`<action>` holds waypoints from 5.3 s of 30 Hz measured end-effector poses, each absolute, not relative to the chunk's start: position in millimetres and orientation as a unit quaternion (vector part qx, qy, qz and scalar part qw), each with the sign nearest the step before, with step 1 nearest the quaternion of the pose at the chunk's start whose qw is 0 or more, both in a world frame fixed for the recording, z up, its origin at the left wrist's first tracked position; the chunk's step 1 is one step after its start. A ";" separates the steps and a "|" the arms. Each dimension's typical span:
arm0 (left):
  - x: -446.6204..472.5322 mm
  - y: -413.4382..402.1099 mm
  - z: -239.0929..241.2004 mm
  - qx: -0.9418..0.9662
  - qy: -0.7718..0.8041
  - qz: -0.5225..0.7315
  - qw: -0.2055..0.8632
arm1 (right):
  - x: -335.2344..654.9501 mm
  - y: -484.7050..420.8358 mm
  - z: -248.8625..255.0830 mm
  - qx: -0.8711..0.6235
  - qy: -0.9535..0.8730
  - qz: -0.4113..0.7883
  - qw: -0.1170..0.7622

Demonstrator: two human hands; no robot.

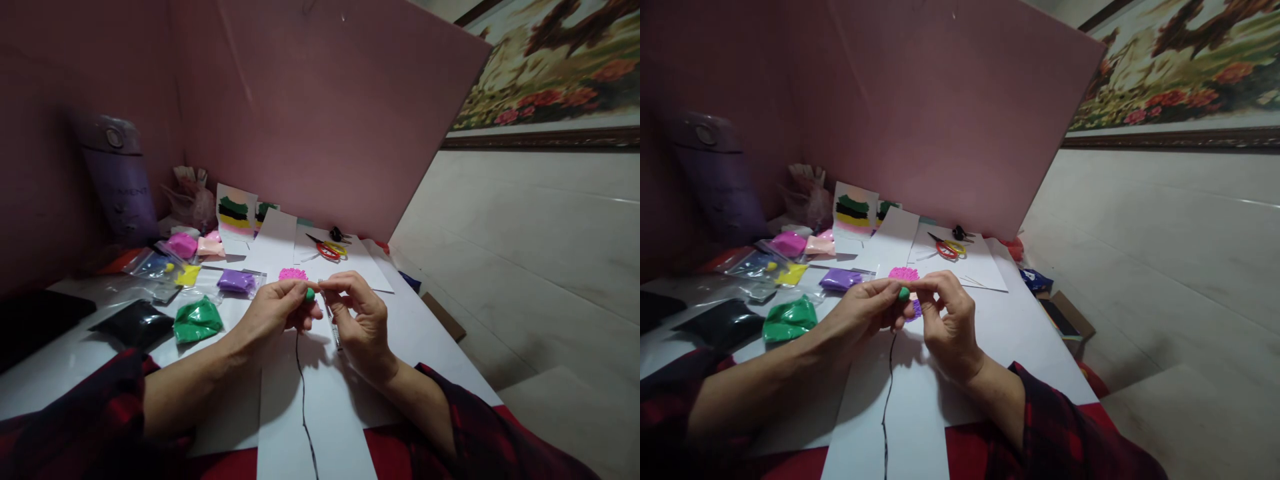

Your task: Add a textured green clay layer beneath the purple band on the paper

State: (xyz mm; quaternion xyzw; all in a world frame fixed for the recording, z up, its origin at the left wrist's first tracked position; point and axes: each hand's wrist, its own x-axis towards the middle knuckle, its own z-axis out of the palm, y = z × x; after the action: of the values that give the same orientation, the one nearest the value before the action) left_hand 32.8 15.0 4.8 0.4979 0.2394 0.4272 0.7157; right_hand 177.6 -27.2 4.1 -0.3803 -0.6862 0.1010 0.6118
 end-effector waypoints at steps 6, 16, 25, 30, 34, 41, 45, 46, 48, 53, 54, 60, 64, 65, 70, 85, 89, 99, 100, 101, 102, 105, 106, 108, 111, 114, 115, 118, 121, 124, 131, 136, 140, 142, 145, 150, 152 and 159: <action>35.1 20.8 -0.2 0.487 0.253 0.465 0.694 | 177.1 -27.9 5.3 -0.389 -0.684 0.085 0.612; 35.3 18.8 1.6 0.489 0.243 0.446 0.709 | 177.5 -27.4 4.2 -0.384 -0.687 0.091 0.611; 33.6 15.4 5.1 0.493 0.259 0.443 0.702 | 177.5 -27.0 3.5 -0.388 -0.682 0.103 0.612; 33.0 15.5 4.3 0.482 0.233 0.436 0.724 | 177.5 -27.7 4.8 -0.389 -0.685 0.098 0.608; 35.0 21.5 -1.2 0.474 0.241 0.456 0.713 | 177.5 -27.7 4.5 -0.392 -0.684 0.091 0.608; 33.8 13.9 5.9 0.482 0.246 0.444 0.714 | 177.8 -27.8 4.1 -0.392 -0.684 0.100 0.606; 34.4 17.5 1.7 0.477 0.230 0.434 0.728 | 177.8 -27.8 4.0 -0.389 -0.685 0.103 0.608; 34.8 19.1 0.0 0.477 0.228 0.437 0.728 | 177.8 -27.7 3.9 -0.389 -0.684 0.101 0.609; 35.4 21.6 -2.5 0.473 0.232 0.449 0.722 | 177.9 -27.4 3.6 -0.392 -0.684 0.097 0.608; 35.0 19.8 -0.5 0.482 0.244 0.457 0.706 | 177.7 -27.1 3.4 -0.392 -0.683 0.096 0.609; 34.6 18.7 0.6 0.487 0.243 0.451 0.708 | 177.6 -27.2 3.6 -0.392 -0.682 0.098 0.610; 33.4 14.6 3.4 0.485 0.228 0.426 0.729 | 177.1 -28.1 4.0 -0.386 -0.685 0.105 0.609; 33.7 17.8 1.4 0.480 0.227 0.434 0.728 | 177.9 -27.8 3.5 -0.389 -0.685 0.101 0.607; 33.7 18.7 0.9 0.479 0.232 0.439 0.724 | 178.0 -27.7 3.4 -0.390 -0.685 0.097 0.608; 33.4 16.7 3.6 0.486 0.248 0.447 0.709 | 177.8 -27.3 3.5 -0.392 -0.682 0.099 0.609; 33.4 14.8 3.9 0.481 0.260 0.443 0.710 | 176.7 -27.9 4.2 -0.391 -0.683 0.094 0.609; 32.2 9.9 8.0 0.477 0.243 0.424 0.730 | 177.2 -28.1 3.5 -0.389 -0.684 0.102 0.609; 35.5 18.9 -0.6 0.479 0.255 0.445 0.713 | 177.5 -28.1 3.6 -0.387 -0.686 0.096 0.608; 35.2 16.8 1.0 0.482 0.258 0.439 0.713 | 177.4 -28.1 3.5 -0.385 -0.686 0.097 0.609; 34.9 14.7 2.5 0.484 0.261 0.432 0.715 | 177.3 -28.1 3.6 -0.384 -0.686 0.098 0.610; 34.7 13.0 3.8 0.486 0.262 0.426 0.717 | 177.1 -28.1 3.7 -0.383 -0.687 0.097 0.610; 35.0 11.9 3.8 0.489 0.258 0.417 0.722 | 176.7 -28.4 4.3 -0.381 -0.688 0.097 0.610; 35.2 12.9 2.4 0.488 0.256 0.418 0.722 | 176.6 -28.5 4.5 -0.381 -0.689 0.096 0.609; 35.6 15.7 -0.9 0.484 0.257 0.426 0.720 | 176.6 -28.5 4.6 -0.381 -0.690 0.096 0.608; 35.2 18.0 -3.2 0.478 0.267 0.438 0.713 | 177.0 -28.1 3.8 -0.385 -0.687 0.096 0.608; 34.5 16.0 -0.2 0.483 0.276 0.436 0.708 | 177.3 -27.7 3.1 -0.386 -0.685 0.100 0.610; 34.4 14.8 1.3 0.484 0.277 0.432 0.709 | 177.4 -27.7 3.0 -0.385 -0.685 0.101 0.610; 35.1 12.1 4.4 0.480 0.275 0.419 0.720 | 177.4 -27.9 3.4 -0.381 -0.688 0.099 0.609; 36.2 13.1 2.8 0.475 0.264 0.420 0.727 | 177.2 -28.2 4.1 -0.382 -0.691 0.092 0.607; 36.9 17.0 -1.7 0.471 0.257 0.432 0.725 | 177.2 -28.4 4.4 -0.384 -0.693 0.091 0.603; 34.3 15.5 -0.2 0.478 0.267 0.433 0.716 | 177.0 -28.0 3.4 -0.386 -0.689 0.100 0.605; 34.8 10.9 2.5 0.476 0.259 0.416 0.730 | 176.9 -28.1 4.2 -0.385 -0.694 0.098 0.601; 35.6 14.7 -0.4 0.474 0.260 0.418 0.730 | 177.1 -28.1 4.6 -0.382 -0.696 0.092 0.601; 35.4 16.6 -0.8 0.472 0.267 0.424 0.725 | 177.2 -28.1 4.5 -0.382 -0.698 0.091 0.599; 35.0 16.0 1.9 0.473 0.280 0.434 0.714 | 176.7 -28.4 4.5 -0.384 -0.695 0.091 0.601; 35.4 9.0 9.9 0.476 0.280 0.438 0.709 | 175.8 -29.5 5.4 -0.388 -0.693 0.100 0.600; 35.1 8.3 11.1 0.475 0.284 0.443 0.705 | 176.1 -29.5 5.5 -0.386 -0.694 0.098 0.599; 32.4 16.4 5.4 0.476 0.310 0.461 0.682 | 176.8 -28.8 4.2 -0.385 -0.697 0.093 0.598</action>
State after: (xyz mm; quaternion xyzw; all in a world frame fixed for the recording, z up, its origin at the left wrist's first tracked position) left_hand 32.4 16.4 5.4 0.4762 0.3103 0.4606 0.6817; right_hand 176.8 -28.8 4.2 -0.3854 -0.6965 0.0927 0.5981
